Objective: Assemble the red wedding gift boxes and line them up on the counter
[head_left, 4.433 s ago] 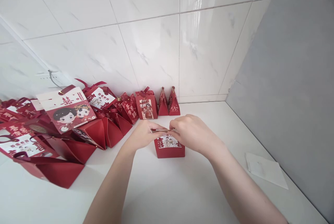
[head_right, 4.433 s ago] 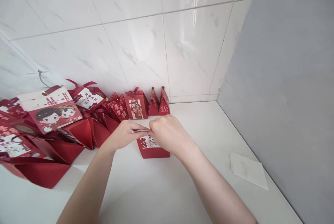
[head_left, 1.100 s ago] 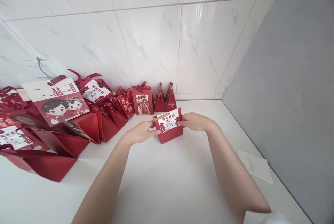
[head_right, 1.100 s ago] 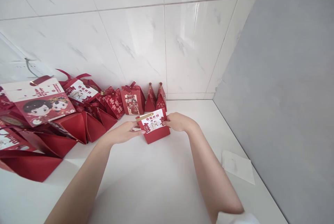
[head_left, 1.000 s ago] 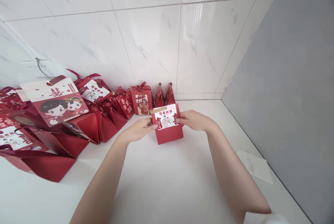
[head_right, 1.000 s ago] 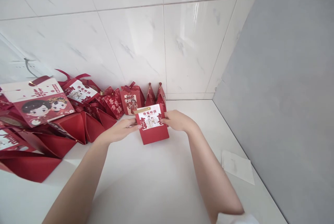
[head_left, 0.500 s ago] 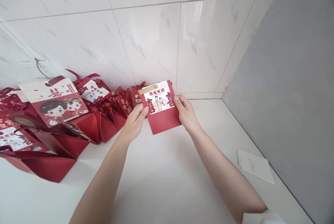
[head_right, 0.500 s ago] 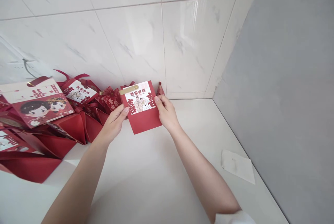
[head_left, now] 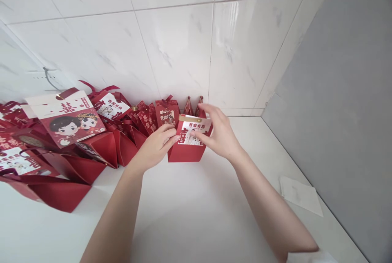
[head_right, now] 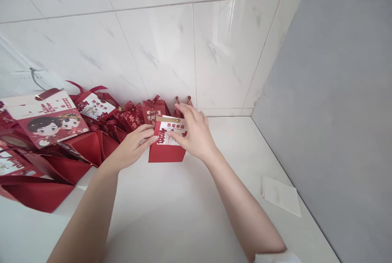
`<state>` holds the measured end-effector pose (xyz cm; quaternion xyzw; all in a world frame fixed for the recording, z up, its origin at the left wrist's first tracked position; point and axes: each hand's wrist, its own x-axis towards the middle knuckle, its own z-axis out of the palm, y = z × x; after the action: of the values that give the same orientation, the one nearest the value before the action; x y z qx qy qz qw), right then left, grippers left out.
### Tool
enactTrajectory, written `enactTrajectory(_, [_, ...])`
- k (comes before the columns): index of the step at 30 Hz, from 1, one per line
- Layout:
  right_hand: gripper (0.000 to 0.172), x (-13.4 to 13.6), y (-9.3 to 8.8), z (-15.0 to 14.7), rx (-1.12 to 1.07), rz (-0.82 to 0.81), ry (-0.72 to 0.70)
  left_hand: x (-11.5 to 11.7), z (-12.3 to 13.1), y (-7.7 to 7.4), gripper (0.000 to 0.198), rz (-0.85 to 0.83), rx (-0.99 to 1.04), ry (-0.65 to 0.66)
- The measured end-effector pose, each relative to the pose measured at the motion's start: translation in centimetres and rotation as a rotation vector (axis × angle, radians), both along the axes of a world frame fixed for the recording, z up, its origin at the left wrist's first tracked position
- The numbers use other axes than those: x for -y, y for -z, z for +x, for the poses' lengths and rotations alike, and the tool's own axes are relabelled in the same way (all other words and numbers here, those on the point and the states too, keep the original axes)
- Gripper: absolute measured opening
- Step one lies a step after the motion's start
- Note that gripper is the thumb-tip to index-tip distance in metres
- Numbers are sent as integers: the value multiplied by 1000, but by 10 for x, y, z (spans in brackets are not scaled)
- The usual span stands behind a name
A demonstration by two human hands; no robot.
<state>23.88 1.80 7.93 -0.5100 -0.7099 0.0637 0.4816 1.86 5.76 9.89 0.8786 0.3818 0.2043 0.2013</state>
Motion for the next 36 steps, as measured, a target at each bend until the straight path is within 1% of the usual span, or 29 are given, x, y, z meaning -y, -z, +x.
enactTrajectory(2, [48, 6, -4, -5, 58, -31, -82, 4, 1, 0, 37, 10, -59, 32])
enactTrajectory(5, [31, 10, -5, -9, -21, -120, -227, 10, 4, 0, 37, 4, -134, 99])
enactTrajectory(7, [22, 9, -4, -10, -100, -140, -253, 12, 6, 0, 38, -6, -158, 135])
enactTrajectory(9, [15, 7, -4, -8, -224, -139, -232, 14, 8, -2, 39, -9, -162, 159])
enactTrajectory(12, [17, 4, -5, -1, -506, -146, -199, 14, 8, -5, 39, -37, -150, 166])
enactTrajectory(14, [19, 2, -6, 6, -658, -118, -174, 13, 6, -7, 37, -80, -109, 148])
enactTrajectory(18, [23, -2, -7, 17, -826, -57, -98, 11, 2, -10, 36, -156, -3, 118])
enactTrajectory(20, [28, -3, -6, 18, -875, -55, -97, 11, 0, -11, 36, -185, 23, 122])
enactTrajectory(22, [37, -4, -6, 17, -901, -92, -150, 11, -1, -12, 36, -209, 37, 131])
enactTrajectory(24, [48, -4, -5, 14, -889, -205, -246, 10, -1, -12, 36, -226, 40, 120])
enactTrajectory(25, [48, -3, -5, 13, -862, -276, -289, 10, -2, -12, 36, -231, 37, 107])
enactTrajectory(26, [45, -3, -5, 12, -826, -338, -312, 9, -2, -12, 36, -233, 31, 93])
enactTrajectory(28, [37, -2, -4, 11, -750, -397, -283, 8, -3, -11, 36, -233, 12, 80])
enactTrajectory(30, [37, -1, -3, 11, -695, -386, -200, 8, -5, -12, 37, -225, -3, 93])
enactTrajectory(32, [37, -1, -2, 11, -665, -362, -150, 8, -6, -12, 38, -216, -19, 122])
enactTrajectory(36, [34, 0, -2, 12, -621, -335, -162, 9, -7, -13, 40, -209, -49, 165])
